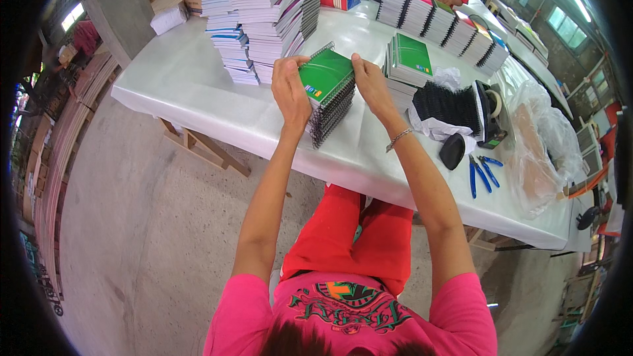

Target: The person binds notebooks by hand using a plastic spiral coil. The person picks up a small notebook, threads a plastic spiral through the pre-punched holes by rotating the coil, and trims the excess coil with a blue hand tool. The person repeats this process for multiple notebooks, placing finished ones in a stack on the table.

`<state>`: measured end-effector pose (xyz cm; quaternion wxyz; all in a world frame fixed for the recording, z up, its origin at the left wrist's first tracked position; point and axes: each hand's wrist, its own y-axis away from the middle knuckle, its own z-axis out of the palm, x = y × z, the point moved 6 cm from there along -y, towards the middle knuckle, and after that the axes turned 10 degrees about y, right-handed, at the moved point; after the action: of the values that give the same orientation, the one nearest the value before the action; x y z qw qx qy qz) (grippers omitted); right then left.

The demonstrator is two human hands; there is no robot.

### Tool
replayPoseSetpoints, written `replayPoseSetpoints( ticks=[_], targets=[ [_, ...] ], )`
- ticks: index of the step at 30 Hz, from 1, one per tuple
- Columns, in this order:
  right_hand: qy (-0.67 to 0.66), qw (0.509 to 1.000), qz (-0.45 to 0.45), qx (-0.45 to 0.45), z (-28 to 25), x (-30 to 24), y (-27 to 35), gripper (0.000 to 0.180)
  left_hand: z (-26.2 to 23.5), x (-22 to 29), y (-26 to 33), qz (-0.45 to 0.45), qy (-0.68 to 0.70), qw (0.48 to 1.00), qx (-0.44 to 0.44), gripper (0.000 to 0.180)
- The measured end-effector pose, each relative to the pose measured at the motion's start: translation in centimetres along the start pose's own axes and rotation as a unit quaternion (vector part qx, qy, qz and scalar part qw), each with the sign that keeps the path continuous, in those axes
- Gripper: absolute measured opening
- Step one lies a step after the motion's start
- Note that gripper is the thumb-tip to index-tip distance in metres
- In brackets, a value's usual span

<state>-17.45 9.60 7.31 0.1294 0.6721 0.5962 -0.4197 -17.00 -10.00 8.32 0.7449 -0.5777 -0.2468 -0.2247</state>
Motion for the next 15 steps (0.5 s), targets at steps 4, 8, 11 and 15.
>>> replayPoseSetpoints(
  ticks=[4,8,11,15],
  targets=[
    [0.002,1.000,-0.004,0.017,-0.2,0.0,0.0,0.054,0.6,0.1,0.0,0.006,0.010,1.000,0.013,0.045],
    [-0.012,0.999,-0.004,0.049,-0.2,-0.5,0.4,0.060,0.4,-0.5,0.2,-0.006,0.006,1.000,0.018,0.046],
    [0.012,0.999,-0.009,0.043,-1.2,-0.2,0.1,0.054,0.8,-0.5,0.2,-0.019,0.016,1.000,0.003,0.046],
    [0.202,0.918,-0.158,0.301,-8.8,-4.3,2.5,0.034,-1.9,0.5,-0.5,0.027,-0.011,0.999,0.028,0.044]
  ],
)
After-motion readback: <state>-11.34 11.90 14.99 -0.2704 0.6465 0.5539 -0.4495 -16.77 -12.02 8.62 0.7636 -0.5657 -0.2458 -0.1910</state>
